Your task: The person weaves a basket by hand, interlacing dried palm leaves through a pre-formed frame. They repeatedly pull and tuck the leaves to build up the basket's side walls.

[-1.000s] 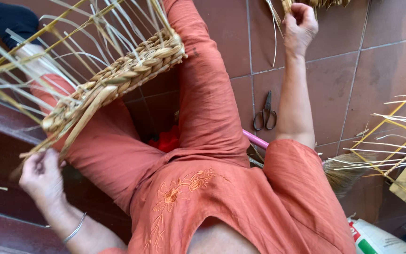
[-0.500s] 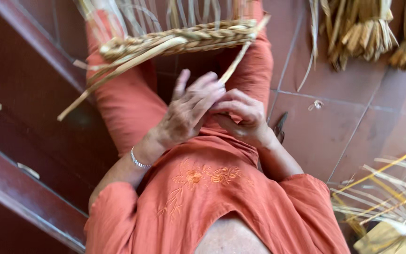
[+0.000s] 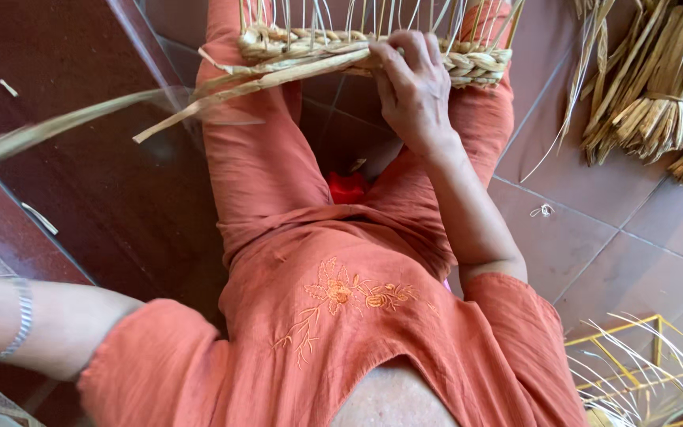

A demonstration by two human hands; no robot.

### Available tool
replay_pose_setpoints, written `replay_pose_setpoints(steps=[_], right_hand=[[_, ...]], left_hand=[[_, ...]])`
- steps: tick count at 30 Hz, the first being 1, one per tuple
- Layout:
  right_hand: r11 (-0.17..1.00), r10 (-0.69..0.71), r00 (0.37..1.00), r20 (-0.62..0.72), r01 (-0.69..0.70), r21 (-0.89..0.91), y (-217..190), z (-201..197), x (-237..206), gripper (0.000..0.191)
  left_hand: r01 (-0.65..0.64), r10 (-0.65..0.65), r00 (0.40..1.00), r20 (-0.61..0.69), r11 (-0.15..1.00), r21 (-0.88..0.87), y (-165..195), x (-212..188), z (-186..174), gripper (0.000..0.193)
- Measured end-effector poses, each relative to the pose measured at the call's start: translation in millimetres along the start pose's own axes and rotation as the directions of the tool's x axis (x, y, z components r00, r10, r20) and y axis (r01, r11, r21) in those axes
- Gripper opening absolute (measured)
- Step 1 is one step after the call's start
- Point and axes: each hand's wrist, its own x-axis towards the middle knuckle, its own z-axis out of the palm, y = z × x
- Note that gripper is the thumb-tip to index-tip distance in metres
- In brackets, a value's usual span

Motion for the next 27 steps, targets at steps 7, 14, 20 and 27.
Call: replay_pose_setpoints(steps=[7,14,20,27], right_hand=[[0.999,-0.022,0.998,-0.066,0.020,-0.030,0.9,21.9,3.8,0.022],[0.996,-0.087,0.991,-0.103,0.083,-0.043,-9.9,20.9,7.7,0.022],[0.997,-0.073,0.987,-0.142,0.074,0.001,-11.4,16.6,11.1,0.021],[0.997,-0.075,0.997,0.014,0.075,0.018,0.6,7.2,17.4,0.016]], left_hand=[[-0.459,0.420,0.884,0.204,0.703,0.543,-2.7,40.5,9.3,0.016],[-0.591,0.391,0.756,0.525,0.752,0.291,-145.1,39.3,136.1,0.019],[-0.582,0.353,0.762,0.542,0.741,0.335,-135.9,43.1,182.8,0.020],[-0.677,0.392,0.688,0.611,0.651,0.344,-161.7,36.9,183.1,0.017]])
